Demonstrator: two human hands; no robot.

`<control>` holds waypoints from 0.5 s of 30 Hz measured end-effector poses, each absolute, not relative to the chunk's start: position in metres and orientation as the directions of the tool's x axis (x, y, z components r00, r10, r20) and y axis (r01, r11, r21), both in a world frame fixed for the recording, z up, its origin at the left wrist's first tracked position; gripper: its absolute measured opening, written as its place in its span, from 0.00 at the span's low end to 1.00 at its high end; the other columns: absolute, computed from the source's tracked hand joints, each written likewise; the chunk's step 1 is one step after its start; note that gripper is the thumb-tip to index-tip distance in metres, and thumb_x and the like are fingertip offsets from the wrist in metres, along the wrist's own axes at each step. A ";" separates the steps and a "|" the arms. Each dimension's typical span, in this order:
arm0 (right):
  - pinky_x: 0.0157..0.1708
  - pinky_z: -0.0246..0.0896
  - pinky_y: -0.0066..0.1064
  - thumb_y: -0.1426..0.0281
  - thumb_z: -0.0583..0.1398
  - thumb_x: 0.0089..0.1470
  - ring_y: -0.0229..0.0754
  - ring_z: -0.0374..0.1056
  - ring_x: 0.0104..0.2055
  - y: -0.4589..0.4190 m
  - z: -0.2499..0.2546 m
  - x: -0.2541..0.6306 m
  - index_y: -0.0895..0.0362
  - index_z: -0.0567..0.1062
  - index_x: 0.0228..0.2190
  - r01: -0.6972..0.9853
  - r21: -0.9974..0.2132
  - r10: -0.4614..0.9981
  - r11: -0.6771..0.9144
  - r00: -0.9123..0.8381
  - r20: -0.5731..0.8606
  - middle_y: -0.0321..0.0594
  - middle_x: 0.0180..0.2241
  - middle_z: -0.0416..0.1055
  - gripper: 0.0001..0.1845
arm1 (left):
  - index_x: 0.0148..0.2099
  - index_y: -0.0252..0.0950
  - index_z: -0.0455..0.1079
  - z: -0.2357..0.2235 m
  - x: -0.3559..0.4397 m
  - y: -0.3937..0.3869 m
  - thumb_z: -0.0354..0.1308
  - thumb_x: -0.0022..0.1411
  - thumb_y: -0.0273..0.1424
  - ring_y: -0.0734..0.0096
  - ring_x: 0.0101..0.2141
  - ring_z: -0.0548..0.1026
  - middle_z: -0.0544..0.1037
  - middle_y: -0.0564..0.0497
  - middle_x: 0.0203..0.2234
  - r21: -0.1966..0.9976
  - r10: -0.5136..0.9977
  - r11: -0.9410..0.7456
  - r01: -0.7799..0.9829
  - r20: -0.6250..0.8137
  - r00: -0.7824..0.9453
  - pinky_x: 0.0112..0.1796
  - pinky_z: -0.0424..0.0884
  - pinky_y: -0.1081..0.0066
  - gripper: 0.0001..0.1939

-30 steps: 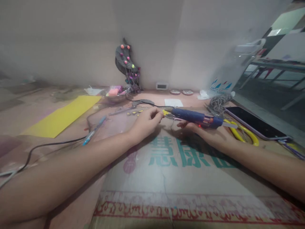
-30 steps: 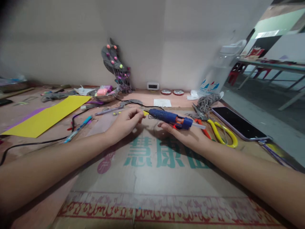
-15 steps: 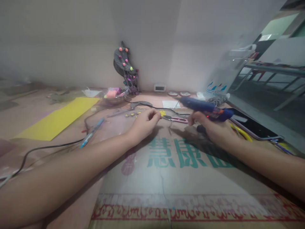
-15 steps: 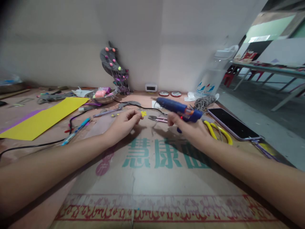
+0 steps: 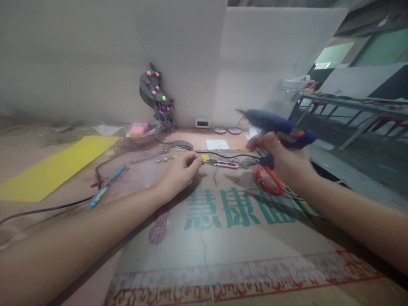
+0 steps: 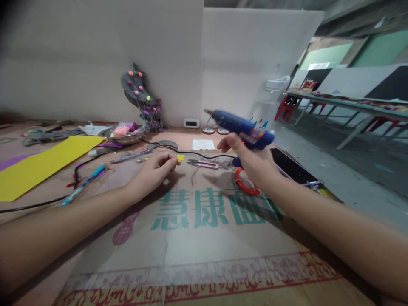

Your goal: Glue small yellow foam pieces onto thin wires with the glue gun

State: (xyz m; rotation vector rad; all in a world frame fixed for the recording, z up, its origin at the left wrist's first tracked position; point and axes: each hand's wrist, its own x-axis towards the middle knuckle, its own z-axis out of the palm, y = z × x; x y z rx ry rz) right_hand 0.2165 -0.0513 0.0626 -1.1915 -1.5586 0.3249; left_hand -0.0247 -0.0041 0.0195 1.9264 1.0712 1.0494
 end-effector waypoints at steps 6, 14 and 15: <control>0.45 0.68 0.46 0.51 0.57 0.54 0.51 0.73 0.41 -0.059 0.037 0.200 0.52 0.78 0.33 0.716 -0.608 0.909 0.345 -0.094 0.405 0.42 0.36 0.78 0.19 | 0.29 0.36 0.64 0.017 -0.023 0.000 0.49 0.62 0.32 0.73 0.26 0.65 0.66 0.56 0.22 0.824 0.896 -0.424 0.376 0.320 0.308 0.29 0.59 0.73 0.10; 0.34 0.72 0.41 0.53 0.59 0.53 0.46 0.71 0.28 -0.062 0.032 0.195 0.52 0.75 0.25 0.681 -0.610 0.908 0.405 -0.220 0.358 0.40 0.25 0.75 0.17 | 0.27 0.36 0.62 0.019 -0.023 -0.001 0.50 0.61 0.31 0.73 0.27 0.64 0.65 0.56 0.22 0.815 0.880 -0.457 0.355 0.357 0.312 0.31 0.59 0.72 0.10; 0.34 0.72 0.42 0.53 0.59 0.53 0.46 0.70 0.28 -0.062 0.032 0.195 0.52 0.75 0.24 0.690 -0.611 0.913 0.388 -0.197 0.357 0.40 0.24 0.74 0.17 | 0.27 0.36 0.61 0.019 -0.024 -0.002 0.50 0.61 0.31 0.73 0.27 0.64 0.65 0.56 0.22 0.811 0.879 -0.462 0.359 0.363 0.311 0.31 0.59 0.72 0.10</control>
